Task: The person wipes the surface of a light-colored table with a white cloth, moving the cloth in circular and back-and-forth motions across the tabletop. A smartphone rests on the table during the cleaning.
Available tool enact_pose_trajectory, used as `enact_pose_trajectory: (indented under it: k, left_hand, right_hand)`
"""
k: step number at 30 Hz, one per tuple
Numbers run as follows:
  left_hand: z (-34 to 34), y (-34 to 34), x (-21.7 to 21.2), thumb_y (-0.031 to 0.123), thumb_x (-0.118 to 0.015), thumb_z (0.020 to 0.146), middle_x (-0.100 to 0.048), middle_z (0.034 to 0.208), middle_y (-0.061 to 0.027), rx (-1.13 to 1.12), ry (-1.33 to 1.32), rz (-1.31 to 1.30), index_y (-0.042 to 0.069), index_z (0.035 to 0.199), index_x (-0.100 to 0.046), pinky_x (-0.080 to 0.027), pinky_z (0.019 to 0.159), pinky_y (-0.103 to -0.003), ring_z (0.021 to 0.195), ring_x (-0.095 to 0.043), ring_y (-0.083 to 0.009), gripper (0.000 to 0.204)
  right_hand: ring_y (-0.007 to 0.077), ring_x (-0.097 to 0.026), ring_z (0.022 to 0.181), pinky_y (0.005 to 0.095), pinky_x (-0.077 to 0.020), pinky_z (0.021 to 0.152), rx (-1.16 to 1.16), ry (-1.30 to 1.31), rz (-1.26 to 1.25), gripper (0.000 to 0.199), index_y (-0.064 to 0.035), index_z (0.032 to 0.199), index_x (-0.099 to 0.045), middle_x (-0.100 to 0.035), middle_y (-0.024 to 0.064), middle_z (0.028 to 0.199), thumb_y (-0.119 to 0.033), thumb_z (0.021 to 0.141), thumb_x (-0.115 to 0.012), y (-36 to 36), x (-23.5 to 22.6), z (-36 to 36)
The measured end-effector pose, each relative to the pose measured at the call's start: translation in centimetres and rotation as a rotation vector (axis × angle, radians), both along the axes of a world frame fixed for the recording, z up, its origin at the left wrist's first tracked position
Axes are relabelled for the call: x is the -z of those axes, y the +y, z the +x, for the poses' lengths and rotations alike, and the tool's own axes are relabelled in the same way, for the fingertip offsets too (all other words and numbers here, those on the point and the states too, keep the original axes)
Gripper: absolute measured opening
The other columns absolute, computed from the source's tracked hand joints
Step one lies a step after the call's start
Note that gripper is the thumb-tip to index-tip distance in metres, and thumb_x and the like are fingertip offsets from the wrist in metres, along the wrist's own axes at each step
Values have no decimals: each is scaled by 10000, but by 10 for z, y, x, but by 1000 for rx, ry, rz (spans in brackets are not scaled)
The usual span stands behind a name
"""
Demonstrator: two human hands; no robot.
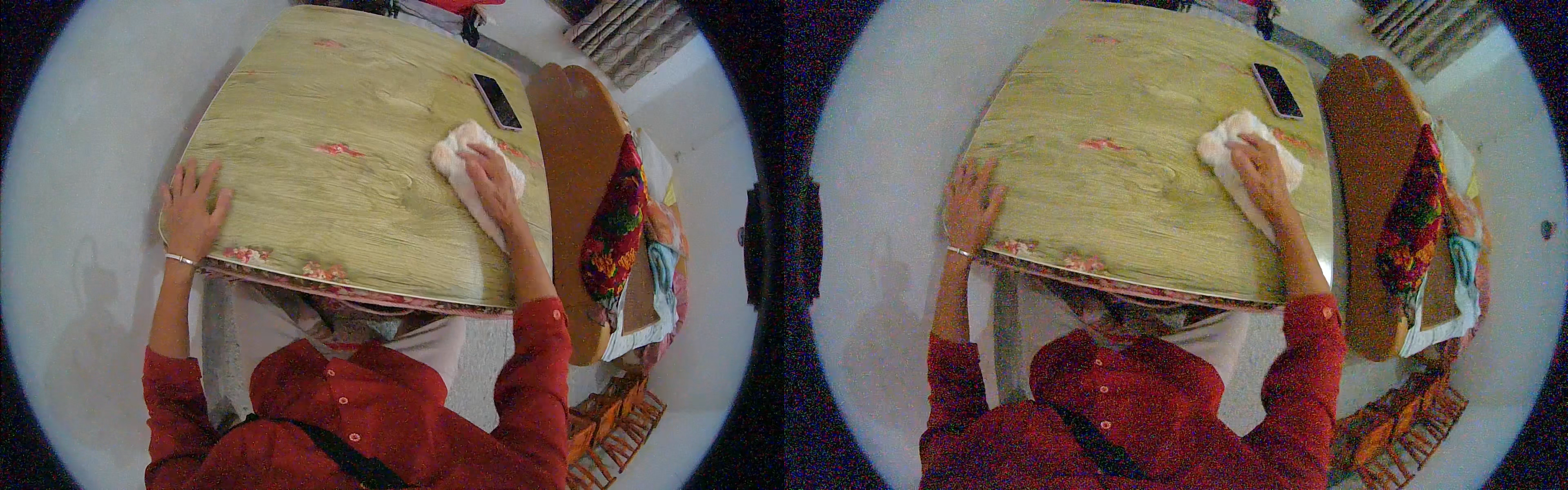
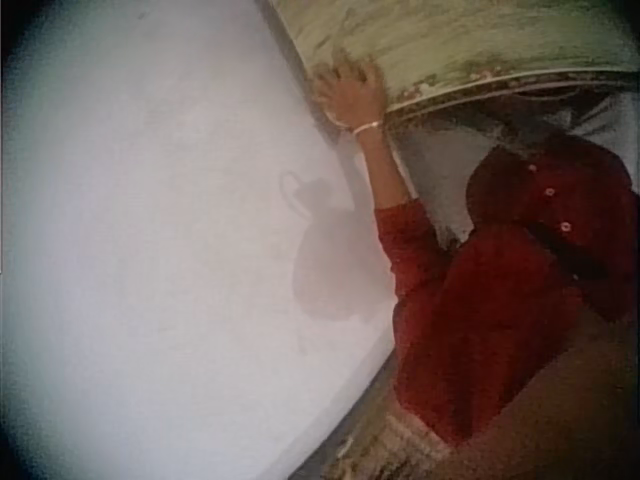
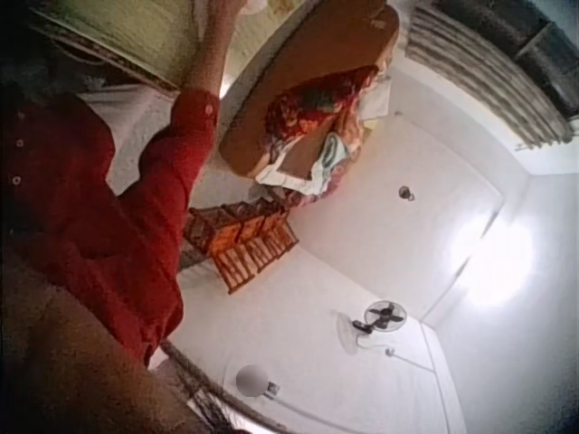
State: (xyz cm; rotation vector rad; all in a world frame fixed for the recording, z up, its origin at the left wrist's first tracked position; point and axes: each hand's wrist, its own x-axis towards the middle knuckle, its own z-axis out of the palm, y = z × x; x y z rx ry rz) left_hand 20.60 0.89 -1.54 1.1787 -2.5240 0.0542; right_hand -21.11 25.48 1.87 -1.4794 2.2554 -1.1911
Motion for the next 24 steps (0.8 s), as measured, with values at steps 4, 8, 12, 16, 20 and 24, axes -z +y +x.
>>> enact_pose_trajectory:
  k: [4, 8, 12, 16, 20, 24]
  left_hand:
    - [-6, 2, -8, 421, -516, 900, -312, 1473, -190, -8, -20, 46, 233, 1390, -431, -159, 1094, -578, 1360, -260, -405, 531]
    - [-1, -3, -1, 424, -516, 901, -310, 1474, -188, 3, 10, 2, 239, 1388, -436, -146, 1097, -578, 1360, -258, -402, 527]
    - [3, -2, 5, 420, -514, 903, -310, 1474, -186, -14, -16, 4, 234, 1383, -442, -140, 1098, -577, 1361, -258, -400, 519]
    - [-3, 0, -1, 416, -518, 900, -313, 1474, -185, -17, -26, 8, 230, 1380, -444, -145, 1095, -579, 1362, -256, -399, 521]
    - [-2, 1, 0, 415, -522, 896, -323, 1468, -187, -15, -18, -9, 230, 1384, -437, -149, 1095, -576, 1361, -259, -400, 529]
    - [-2, -3, 0, 418, -523, 894, -321, 1468, -190, -3, -10, 9, 225, 1385, -435, -153, 1097, -570, 1363, -258, -398, 534]
  right_hand:
    - [335, -473, 1186, 403, -350, 1028, 23, 222, -33, 403, -45, 1074, -677, -509, 153, 1311, -382, 916, -522, -57, 13, -18]
    - [337, -433, 1235, 398, -312, 1059, -203, 160, -79, 380, -86, 1083, -683, -505, 147, 1315, -388, 892, -553, -80, 18, 37]
    - [322, -392, 1283, 404, -274, 1093, -479, 177, 16, 338, -109, 1100, -679, -494, 124, 1333, -346, 888, -565, -34, 8, 86]
    - [301, -362, 1308, 406, -255, 1108, -410, 223, 91, 325, -106, 1137, -665, -492, 111, 1336, -295, 899, -550, 14, -9, 68]
    - [314, -393, 1265, 407, -284, 1083, -168, 99, 36, 339, -121, 1172, -653, -488, 126, 1337, -296, 907, -533, -1, 2, 14]
    - [331, -428, 1219, 411, -314, 1059, -48, 260, 13, 361, -125, 1160, -659, -488, 140, 1327, -346, 918, -508, -61, 7, -9]
